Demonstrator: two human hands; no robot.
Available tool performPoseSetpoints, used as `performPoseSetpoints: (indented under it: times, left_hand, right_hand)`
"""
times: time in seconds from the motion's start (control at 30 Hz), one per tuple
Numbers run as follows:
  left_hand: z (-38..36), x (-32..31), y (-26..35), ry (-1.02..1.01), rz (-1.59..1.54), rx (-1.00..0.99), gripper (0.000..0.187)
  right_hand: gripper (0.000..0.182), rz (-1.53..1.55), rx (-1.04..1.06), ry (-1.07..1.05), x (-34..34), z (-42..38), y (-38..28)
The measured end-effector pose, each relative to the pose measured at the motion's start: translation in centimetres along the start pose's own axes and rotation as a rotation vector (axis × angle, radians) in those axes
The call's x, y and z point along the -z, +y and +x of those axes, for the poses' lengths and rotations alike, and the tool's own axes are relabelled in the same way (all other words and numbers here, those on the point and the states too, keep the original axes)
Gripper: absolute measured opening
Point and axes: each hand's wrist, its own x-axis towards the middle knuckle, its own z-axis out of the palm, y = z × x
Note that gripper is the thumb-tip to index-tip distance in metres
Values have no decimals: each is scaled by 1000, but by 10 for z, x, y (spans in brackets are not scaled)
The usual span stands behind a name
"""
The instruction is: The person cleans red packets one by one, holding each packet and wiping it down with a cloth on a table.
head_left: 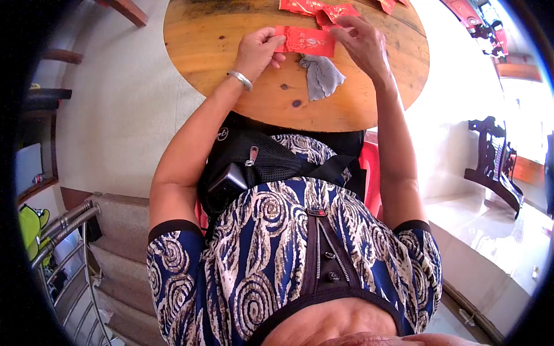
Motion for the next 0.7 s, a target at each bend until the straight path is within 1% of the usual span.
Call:
performPoseSetpoints:
  times: [0.03,0.1,0.13,0.17,0.2,0.27,0.33,0.4,0.43,0.53,0.57,0.6,0.63,0.67,0.7]
  left_hand:
    - [0,0,2,2,6,-11,22]
    - [1,4,1,94,40,5,17]
    - [2,5,0,94,43,7,17]
    - [4,6,-1,104,39,-6,13]
    - [4,6,-1,114,34,-20,17]
    - [3,6,0,131,57,-4,17]
    - [0,9,1,151,88,13,16]
    - [0,10,2,134,195,28,14]
    - [1,10,2,130,197,27,14]
    - [2,10,0,113,235,39,14]
    - [3,11,-2,67,241,63,15]
    - [3,11,-1,23,244,89,15]
    - [2,10,1,23,244,89,15]
    - [0,8,1,31,202,119,15]
    - [-2,6,3,39,160,151,15]
  right_hand:
    - [18,2,8,9,6,-7,-7]
    - [20,-34,-163,-194,14,-18,-19]
    - [19,7,12,-209,4,-26,-13]
    - [23,-64,171,-264,-1,-33,-14]
    - [25,-43,165,-275,-6,-41,-21]
    - [27,-21,161,-287,-12,-45,-28]
    - [30,-6,66,-325,-18,-45,-30]
    - [28,-43,95,-322,-25,-49,-28]
    - [26,-88,126,-325,-26,-51,-27]
    - [25,-59,98,-323,-21,-50,-29]
    - [25,-59,95,-320,-17,-48,-28]
    - [26,11,52,-353,-13,-45,-25]
    - [27,81,12,-385,-8,-43,-24]
    - [27,81,12,-386,-2,-40,-24]
    - [28,230,-117,-320,3,-38,-25]
